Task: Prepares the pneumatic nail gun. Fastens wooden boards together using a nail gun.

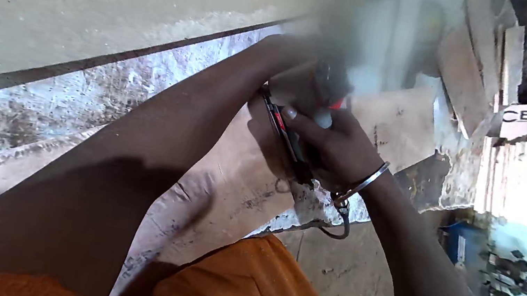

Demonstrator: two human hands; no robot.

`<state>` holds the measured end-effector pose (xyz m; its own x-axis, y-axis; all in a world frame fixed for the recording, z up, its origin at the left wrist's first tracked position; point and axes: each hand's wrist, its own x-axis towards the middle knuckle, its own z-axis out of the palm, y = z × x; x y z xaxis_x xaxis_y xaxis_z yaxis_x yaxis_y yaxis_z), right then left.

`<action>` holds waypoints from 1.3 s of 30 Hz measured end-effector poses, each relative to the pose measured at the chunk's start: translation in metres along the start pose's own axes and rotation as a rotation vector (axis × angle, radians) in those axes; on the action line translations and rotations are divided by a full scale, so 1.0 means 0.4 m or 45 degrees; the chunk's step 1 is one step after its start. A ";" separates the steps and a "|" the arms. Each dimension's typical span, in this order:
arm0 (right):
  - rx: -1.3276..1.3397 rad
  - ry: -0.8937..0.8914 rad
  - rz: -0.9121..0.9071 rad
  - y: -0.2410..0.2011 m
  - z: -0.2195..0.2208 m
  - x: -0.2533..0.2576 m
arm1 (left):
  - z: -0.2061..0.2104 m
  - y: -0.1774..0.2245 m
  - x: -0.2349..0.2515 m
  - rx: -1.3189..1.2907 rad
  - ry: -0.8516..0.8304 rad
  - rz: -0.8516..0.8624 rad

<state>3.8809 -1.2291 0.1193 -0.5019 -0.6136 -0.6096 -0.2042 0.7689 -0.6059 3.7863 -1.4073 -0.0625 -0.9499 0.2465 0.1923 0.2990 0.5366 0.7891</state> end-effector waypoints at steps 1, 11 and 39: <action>-0.001 0.007 0.001 0.004 0.003 -0.003 | -0.016 0.024 -0.003 -0.004 -0.045 -0.005; -0.003 0.025 -0.046 0.050 0.010 -0.038 | -0.071 0.143 -0.051 -0.139 -0.106 -0.065; 0.023 0.040 0.102 0.157 0.029 -0.174 | -0.097 0.163 -0.063 -0.264 -0.055 -0.152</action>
<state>3.9128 -1.1402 0.1177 -0.5421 -0.5440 -0.6404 -0.1473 0.8118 -0.5650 3.8260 -1.4098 0.0066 -0.9713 0.2279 0.0686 0.1553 0.3881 0.9085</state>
